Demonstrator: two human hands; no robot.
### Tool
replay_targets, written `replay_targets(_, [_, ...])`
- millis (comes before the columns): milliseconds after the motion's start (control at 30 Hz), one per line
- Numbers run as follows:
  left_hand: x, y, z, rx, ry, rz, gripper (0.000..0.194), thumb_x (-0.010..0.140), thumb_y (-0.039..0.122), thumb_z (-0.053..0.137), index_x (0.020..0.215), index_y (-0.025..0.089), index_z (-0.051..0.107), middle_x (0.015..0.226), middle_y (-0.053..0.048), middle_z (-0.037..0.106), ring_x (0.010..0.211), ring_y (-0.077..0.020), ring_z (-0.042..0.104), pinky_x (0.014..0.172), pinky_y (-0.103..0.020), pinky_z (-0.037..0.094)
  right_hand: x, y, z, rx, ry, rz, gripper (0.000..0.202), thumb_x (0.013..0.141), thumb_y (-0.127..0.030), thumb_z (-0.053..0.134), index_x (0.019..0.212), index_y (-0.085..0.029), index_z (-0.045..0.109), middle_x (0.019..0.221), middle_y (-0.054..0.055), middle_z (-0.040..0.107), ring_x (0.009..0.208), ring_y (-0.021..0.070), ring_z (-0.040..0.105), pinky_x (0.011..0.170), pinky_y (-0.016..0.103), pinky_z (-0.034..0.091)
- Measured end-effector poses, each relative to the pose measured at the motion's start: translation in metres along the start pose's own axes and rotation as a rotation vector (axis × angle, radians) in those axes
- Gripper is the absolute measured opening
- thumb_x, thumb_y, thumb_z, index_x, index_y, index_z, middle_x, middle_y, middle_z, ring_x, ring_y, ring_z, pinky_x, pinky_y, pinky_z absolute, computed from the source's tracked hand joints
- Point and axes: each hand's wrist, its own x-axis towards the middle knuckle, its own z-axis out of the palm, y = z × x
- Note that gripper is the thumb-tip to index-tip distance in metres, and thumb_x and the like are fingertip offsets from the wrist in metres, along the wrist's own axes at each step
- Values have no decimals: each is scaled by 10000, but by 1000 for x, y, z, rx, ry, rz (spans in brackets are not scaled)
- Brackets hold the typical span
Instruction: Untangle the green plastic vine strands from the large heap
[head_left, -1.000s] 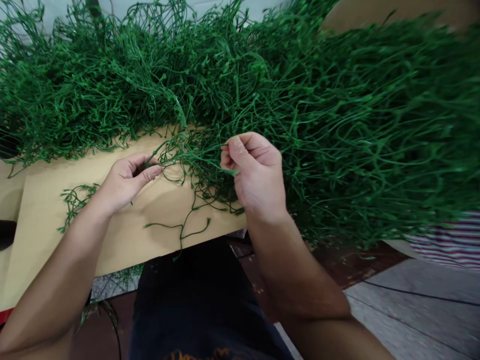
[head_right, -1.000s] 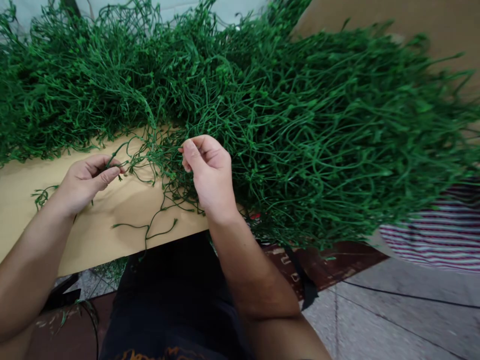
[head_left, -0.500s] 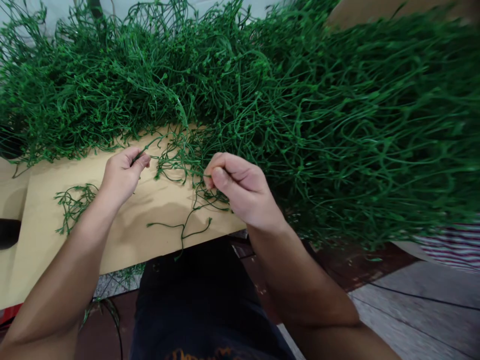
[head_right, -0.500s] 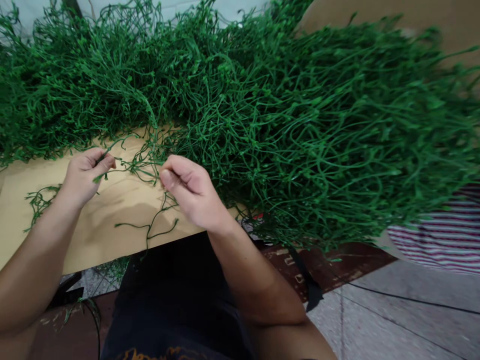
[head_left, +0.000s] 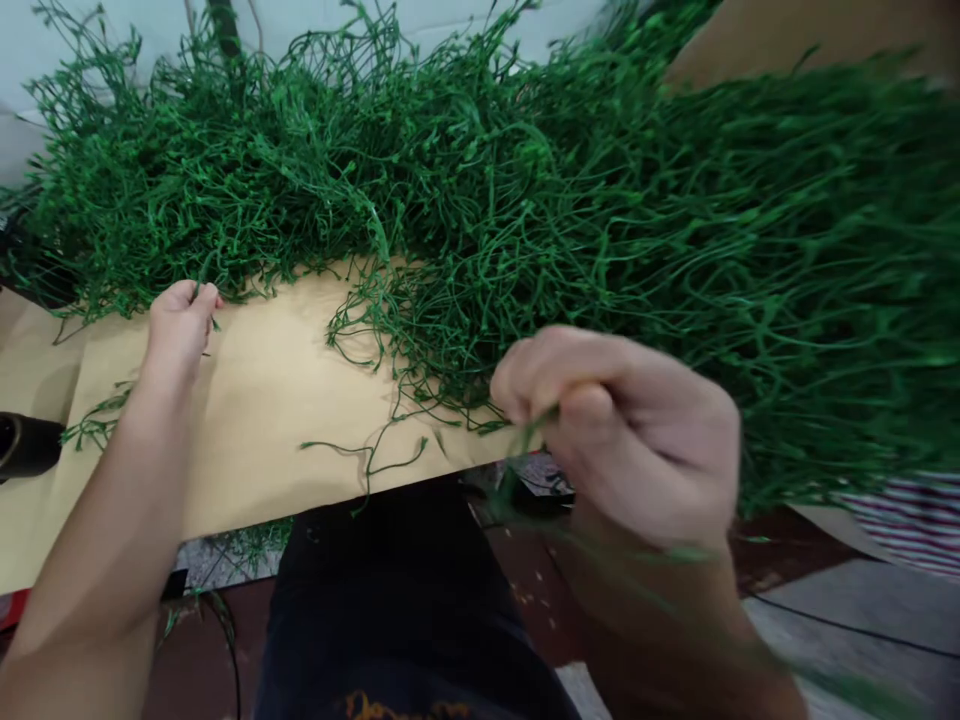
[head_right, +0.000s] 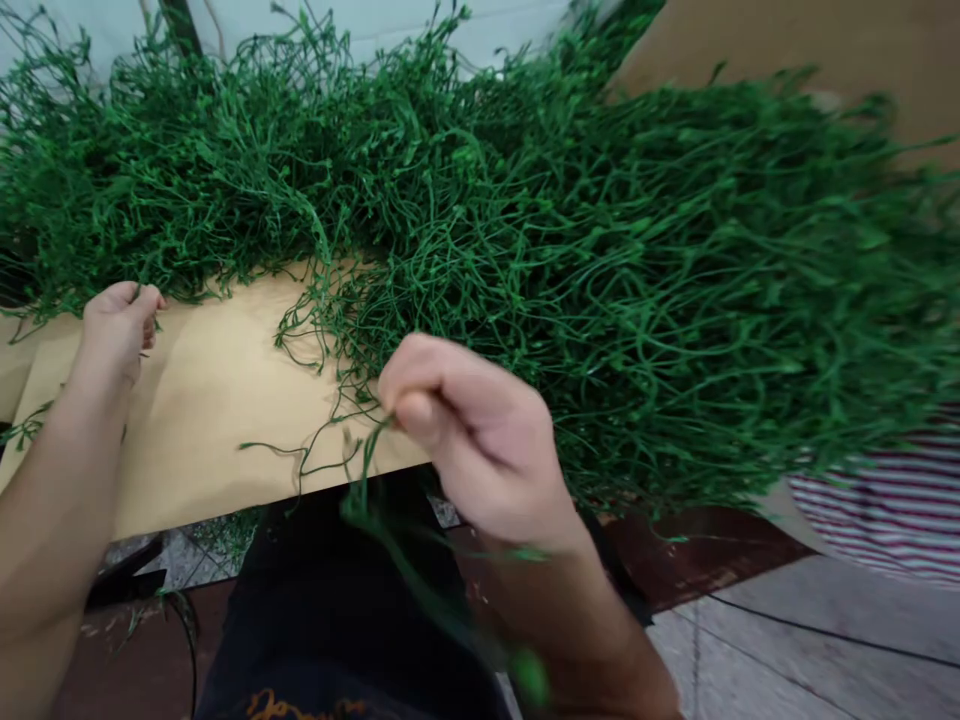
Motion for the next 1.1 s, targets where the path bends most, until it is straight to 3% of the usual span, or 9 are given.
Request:
replay_targets(100, [-12,12,5,-150,-93,71,190,826,246,526,647,183,506,422,87,287,389,-44,228,436,-237,168,3,13,-11,-31,207,168,173,893,-278,543,742,-196,565,627,-9,465,586,100,431,536,268,309])
replay_targets(233, [-38,31,32,-108,-282,238,124,754,245,619,671,169,569,508,63,425,438,-51,322,437,-224,244,7,32,-13,-23,352,251,244,872,-344,579,697,-184,524,592,-34,458,559,73,420,534,240,321])
replay_targets(400, [-54,33,48,-134,-427,277,186,719,263,665,868,154,662,672,27,575,551,-65,431,532,-207,352,15,35,-3,-31,307,296,337,813,-492,612,694,-195,505,569,-41,443,512,64,398,486,230,325])
replay_targets(467, [-57,33,49,-174,-473,262,226,744,280,652,932,159,679,608,38,537,513,-61,404,504,-205,331,19,35,1,-5,291,314,353,804,-511,612,694,-198,491,578,-41,444,511,60,402,482,228,334])
replay_targets(567, [-59,35,47,-262,-505,231,194,801,314,598,878,160,687,472,61,410,433,-57,334,439,-203,282,24,38,8,44,253,335,343,794,-504,627,712,-198,493,584,-45,439,516,57,411,483,220,344])
replay_targets(633, [-59,36,47,-315,-488,214,202,815,331,585,822,154,682,479,45,455,432,-56,364,427,-196,295,25,42,12,75,221,344,327,786,-488,642,734,-198,501,593,-48,437,522,55,416,484,216,350])
replay_targets(767, [-61,37,47,-359,-452,196,223,784,353,627,804,139,686,703,-33,649,548,-69,508,447,-172,367,28,45,19,115,179,363,305,781,-470,654,770,-199,513,630,-44,445,538,56,420,484,217,351])
replay_targets(867, [-63,35,48,-383,-455,206,272,770,382,643,883,140,697,882,-67,694,648,-87,558,483,-168,413,29,45,23,164,164,380,301,767,-461,674,770,-199,526,643,-41,456,556,58,428,501,220,354])
replay_targets(1100, [-63,31,52,-453,-546,171,319,773,409,649,994,183,687,738,-20,640,465,-38,391,397,-182,293,27,48,29,216,134,387,260,772,-417,684,771,-194,551,628,-41,467,563,59,428,517,223,338])
